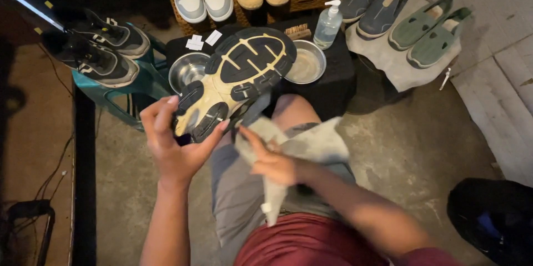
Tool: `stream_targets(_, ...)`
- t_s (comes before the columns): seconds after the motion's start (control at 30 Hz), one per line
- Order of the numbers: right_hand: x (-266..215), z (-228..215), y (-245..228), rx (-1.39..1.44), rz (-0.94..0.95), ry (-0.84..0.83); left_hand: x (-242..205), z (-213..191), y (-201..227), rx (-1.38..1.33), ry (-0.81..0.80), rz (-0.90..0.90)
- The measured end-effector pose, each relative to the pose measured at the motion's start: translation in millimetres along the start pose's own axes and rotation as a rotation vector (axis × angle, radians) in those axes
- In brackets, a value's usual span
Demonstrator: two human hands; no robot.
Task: The person scrubs the sole of a sneaker using a brush and water. They repeatedly dip the brush into a bowl of water and continue scrubbing the shoe's bottom surface.
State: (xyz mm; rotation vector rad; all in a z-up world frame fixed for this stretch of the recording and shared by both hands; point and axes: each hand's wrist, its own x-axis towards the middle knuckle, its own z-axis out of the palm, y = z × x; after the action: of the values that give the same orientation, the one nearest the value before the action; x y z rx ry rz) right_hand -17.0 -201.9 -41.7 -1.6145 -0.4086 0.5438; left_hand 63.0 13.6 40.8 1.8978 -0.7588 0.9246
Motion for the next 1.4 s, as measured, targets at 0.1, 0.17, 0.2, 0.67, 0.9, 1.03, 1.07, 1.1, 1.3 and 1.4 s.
stream_targets(0.1,40,80,95,-0.092,-0.232,0.422,6,8,5,-0.013,-0.032,0.047)
stream_targets(0.17,32,53,38,-0.224,0.086,0.148,1,14,3,-0.021,-0.037,0.050)
stream_targets(0.2,29,39,10,-0.349,0.402,-0.132,-1,17,0,-0.026,-0.039,0.053)
stream_targets(0.67,-40,-97,97,-1.060,-0.024,0.269,5,47,9,-0.115,0.011,0.069)
stream_targets(0.9,-61,-68,4,-1.266,-0.608,0.579,18,45,13,-0.113,0.028,0.075)
stream_targets(1.03,-127,-24,-85,-1.461,-0.562,0.366,15,36,12,-0.019,-0.089,0.130)
stream_targets(1.07,-144,-18,-79,-1.264,-0.410,0.155,14,34,13,-0.025,-0.099,0.127)
stream_targets(1.1,-163,-15,-73,-1.063,-0.263,-0.043,15,36,13,-0.034,-0.105,0.129)
stream_targets(1.3,-123,-59,2,-1.057,0.079,0.405,17,56,17,-0.140,0.048,0.150)
stream_targets(1.4,-65,-87,8,-1.098,0.430,0.318,15,62,17,-0.121,0.045,0.145)
